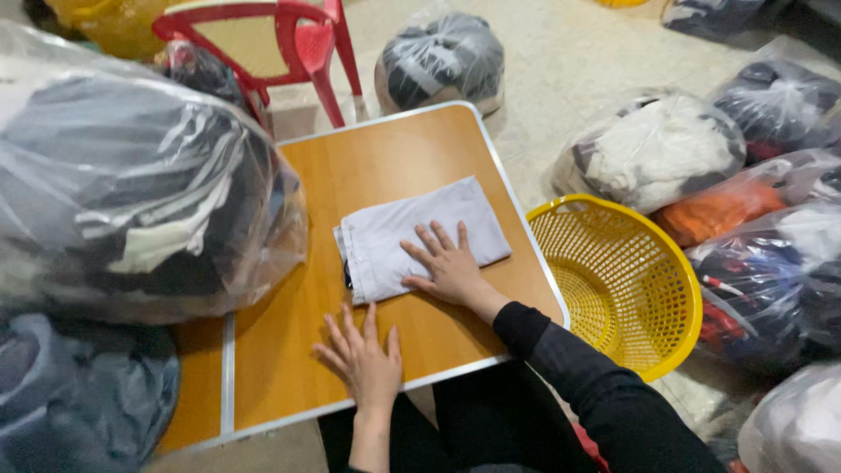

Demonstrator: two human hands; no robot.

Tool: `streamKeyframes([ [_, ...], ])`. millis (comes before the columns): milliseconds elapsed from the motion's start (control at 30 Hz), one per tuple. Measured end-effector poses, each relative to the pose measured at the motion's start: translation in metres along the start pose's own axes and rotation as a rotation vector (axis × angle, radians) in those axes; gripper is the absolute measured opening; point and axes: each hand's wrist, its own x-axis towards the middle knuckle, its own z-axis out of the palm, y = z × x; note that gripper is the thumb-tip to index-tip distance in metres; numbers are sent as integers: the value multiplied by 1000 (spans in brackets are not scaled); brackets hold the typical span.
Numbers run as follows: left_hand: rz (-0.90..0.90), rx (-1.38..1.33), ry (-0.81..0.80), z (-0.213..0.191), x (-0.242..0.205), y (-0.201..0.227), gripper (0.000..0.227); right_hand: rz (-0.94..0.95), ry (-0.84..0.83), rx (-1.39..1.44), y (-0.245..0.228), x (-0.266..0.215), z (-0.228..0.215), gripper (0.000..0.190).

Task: The person folds a light gray duffel bag on a table. They open the bag, remove an orange and blue item, and then fold the bag in half and roll it into a compact bundle.

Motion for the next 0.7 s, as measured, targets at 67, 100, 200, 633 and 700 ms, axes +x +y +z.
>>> streamKeyframes([
  [67, -31, 97, -100, 3, 3, 2, 58, -2, 14, 18, 13, 14, 4, 78],
  [100, -57, 151, -157, 5, 3, 2, 59, -7, 11, 34, 17, 19, 7, 78],
  [200, -56, 151, -159, 9, 6, 3, 64, -7, 2, 6, 33, 41, 19, 77],
  [633, -30, 189, -167, -2, 10, 14, 65, 100, -40, -29, 112, 145, 50, 76],
  [700, -27, 167, -147, -1, 9, 14, 65, 131, -62, -40, 121, 159, 54, 76],
])
